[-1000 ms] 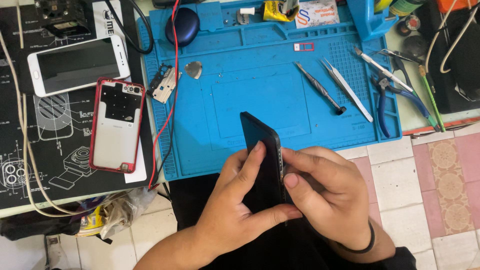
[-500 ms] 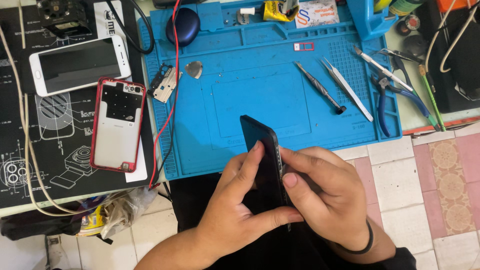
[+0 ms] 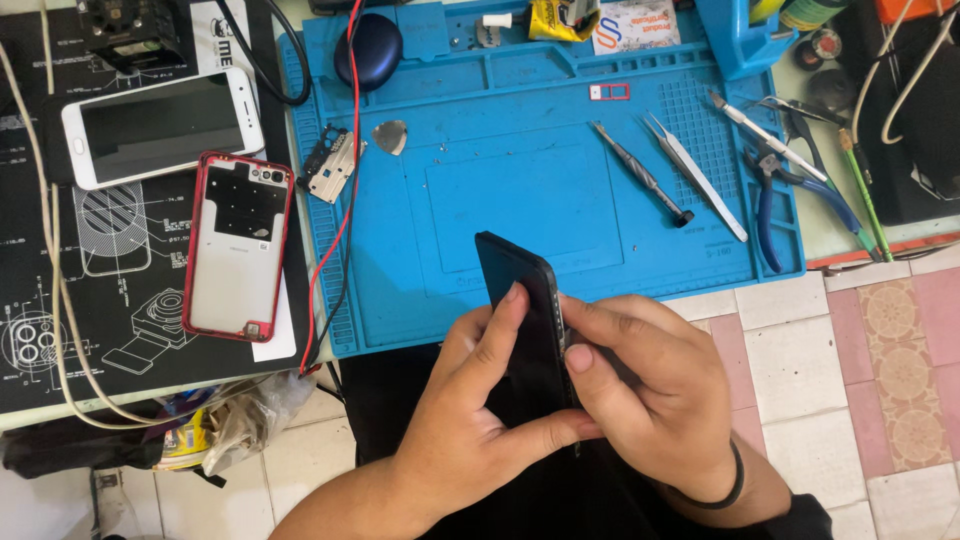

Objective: The person disassembles a smartphone, removes the motherboard, and uses tweezers to adjust a small component. They then reconnect the motherboard, use a multimeter to test the battery contacts, and power on the device. Finally, they connect a charging cable to verify charging functionality.

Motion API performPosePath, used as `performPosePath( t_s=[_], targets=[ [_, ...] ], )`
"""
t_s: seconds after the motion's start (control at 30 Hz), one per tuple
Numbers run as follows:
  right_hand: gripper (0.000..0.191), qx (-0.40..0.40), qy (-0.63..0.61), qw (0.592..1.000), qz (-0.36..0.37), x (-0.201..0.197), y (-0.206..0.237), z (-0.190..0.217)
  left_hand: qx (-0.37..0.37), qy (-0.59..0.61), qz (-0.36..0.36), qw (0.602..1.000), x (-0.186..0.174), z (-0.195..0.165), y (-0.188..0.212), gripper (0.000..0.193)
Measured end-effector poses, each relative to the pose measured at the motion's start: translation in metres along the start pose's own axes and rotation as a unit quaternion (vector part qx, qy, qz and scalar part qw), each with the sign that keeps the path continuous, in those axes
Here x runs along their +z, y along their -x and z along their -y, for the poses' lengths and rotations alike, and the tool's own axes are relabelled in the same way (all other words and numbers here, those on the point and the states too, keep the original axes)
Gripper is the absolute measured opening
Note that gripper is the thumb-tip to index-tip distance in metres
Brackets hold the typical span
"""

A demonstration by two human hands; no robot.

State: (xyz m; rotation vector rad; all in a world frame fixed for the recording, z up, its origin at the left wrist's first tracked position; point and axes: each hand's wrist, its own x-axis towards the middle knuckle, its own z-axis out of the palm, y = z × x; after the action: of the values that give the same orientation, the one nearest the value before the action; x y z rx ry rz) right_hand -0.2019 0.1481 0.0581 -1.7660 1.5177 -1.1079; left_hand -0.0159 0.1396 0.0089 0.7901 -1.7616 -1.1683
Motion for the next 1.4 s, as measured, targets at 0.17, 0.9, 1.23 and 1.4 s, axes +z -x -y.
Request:
performPosePath(
  t_s=[0.17, 0.9, 1.23, 1.4],
  targets=[
    [0.033, -0.003, -0.01, 1.0, 0.001, -0.0005, 0.0004, -0.0007, -0.001, -0.002, 0.002, 1.0, -0.0004, 0.0008, 0.0004, 0.114],
    [0.034, 0.003, -0.02, 1.0, 0.006, -0.0016, 0.0014, -0.0029, -0.006, -0.013, 0.0, 1.0, 0.0019, 0.0008, 0.0019, 0.115],
    [0.032, -0.01, 0.011, 1.0, 0.001, -0.0013, 0.0016, -0.004, -0.01, -0.016, 0.002, 1.0, 0.0013, 0.0009, 0.0023, 0.114],
    [0.034, -0.001, -0.014, 1.0, 0.011, -0.0034, 0.001, -0.0028, -0.007, -0.012, 0.005, 1.0, 0.0018, 0.0017, 0.002, 0.115]
  ],
)
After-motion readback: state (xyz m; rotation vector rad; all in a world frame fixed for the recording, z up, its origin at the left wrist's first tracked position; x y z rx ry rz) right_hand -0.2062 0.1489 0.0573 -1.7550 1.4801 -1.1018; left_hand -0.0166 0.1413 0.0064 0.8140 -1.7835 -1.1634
